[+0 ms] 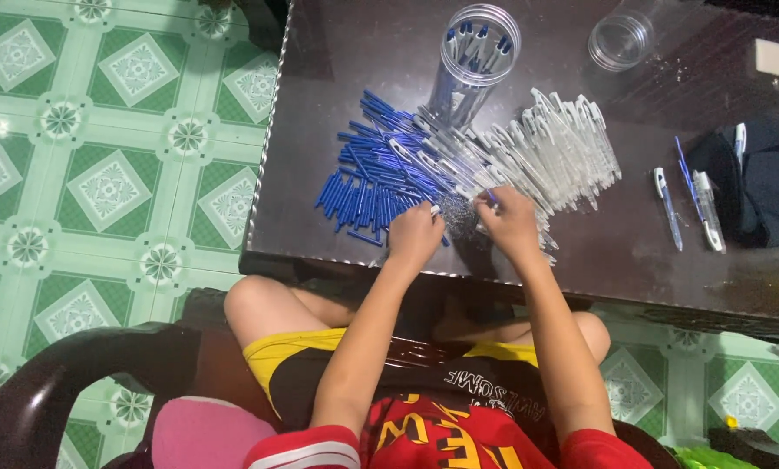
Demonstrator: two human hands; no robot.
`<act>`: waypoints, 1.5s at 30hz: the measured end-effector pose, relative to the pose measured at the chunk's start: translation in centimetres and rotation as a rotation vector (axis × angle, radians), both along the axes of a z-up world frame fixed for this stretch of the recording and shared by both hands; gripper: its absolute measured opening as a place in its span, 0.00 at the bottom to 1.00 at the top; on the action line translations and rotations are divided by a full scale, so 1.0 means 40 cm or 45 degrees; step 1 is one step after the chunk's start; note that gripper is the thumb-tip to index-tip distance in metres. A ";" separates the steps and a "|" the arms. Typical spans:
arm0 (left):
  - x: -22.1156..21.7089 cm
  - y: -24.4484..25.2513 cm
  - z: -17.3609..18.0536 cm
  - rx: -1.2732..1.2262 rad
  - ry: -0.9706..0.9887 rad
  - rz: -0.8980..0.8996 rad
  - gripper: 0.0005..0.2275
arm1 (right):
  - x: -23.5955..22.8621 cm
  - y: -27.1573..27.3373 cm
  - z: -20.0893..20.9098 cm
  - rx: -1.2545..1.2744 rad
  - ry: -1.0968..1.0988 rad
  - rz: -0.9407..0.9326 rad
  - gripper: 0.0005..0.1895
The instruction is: Assembling ballpoint pens by inserting ink refills into blue pen barrels on a table.
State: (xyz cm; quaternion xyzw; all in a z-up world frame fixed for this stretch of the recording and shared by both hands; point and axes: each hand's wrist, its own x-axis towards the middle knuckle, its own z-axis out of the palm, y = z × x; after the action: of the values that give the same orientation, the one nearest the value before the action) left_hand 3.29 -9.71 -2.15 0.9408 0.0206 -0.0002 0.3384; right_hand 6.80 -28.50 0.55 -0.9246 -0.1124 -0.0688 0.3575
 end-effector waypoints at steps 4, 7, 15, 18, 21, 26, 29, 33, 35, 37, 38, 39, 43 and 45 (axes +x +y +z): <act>-0.039 0.039 0.047 -0.011 -0.256 -0.036 0.08 | -0.037 0.070 0.081 0.267 0.335 0.086 0.16; -0.063 0.060 0.098 -0.153 -0.394 -0.149 0.04 | -0.029 0.085 0.054 0.398 0.405 0.161 0.08; -0.093 0.093 0.149 -0.880 -0.086 -0.293 0.13 | -0.065 0.117 0.180 0.788 0.252 0.235 0.09; -0.097 0.089 0.175 -0.857 -0.111 -0.353 0.11 | -0.079 0.125 0.202 0.636 0.082 0.337 0.07; -0.101 0.093 0.195 -0.789 -0.126 -0.379 0.11 | -0.071 0.113 0.224 0.474 -0.037 0.391 0.07; -0.108 0.090 0.237 -0.750 -0.107 -0.344 0.12 | -0.071 0.129 0.251 0.405 -0.136 0.484 0.06; -0.080 0.071 0.160 -0.987 -0.145 -0.355 0.14 | -0.066 0.119 0.243 0.412 -0.194 0.501 0.05; -0.048 0.054 0.087 -1.269 -0.292 -0.407 0.09 | -0.077 0.091 0.235 0.608 -0.140 0.364 0.21; -0.052 0.055 0.112 -1.272 -0.309 -0.389 0.09 | -0.060 0.087 0.249 0.744 -0.187 0.332 0.27; -0.059 0.054 0.117 -1.268 -0.326 -0.369 0.09 | -0.050 0.077 0.265 0.886 -0.235 0.301 0.33; -0.062 0.050 0.110 -1.250 -0.323 -0.361 0.09 | -0.049 0.066 0.275 0.813 -0.298 0.247 0.34; -0.064 0.047 0.104 -1.232 -0.321 -0.352 0.10 | -0.049 0.055 0.286 0.738 -0.361 0.192 0.35; -0.077 0.047 0.124 -1.209 -0.306 -0.363 0.10 | -0.068 0.092 0.295 1.055 -0.230 0.320 0.33; -0.088 0.039 0.113 -1.148 -0.326 -0.367 0.11 | -0.075 0.116 0.282 1.362 -0.137 0.419 0.29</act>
State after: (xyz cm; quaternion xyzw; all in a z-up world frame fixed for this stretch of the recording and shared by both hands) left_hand -0.21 -8.17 2.38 0.6863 -0.1539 0.0599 0.7083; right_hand 3.81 -23.84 11.83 -0.5799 -0.2227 -0.1064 0.7764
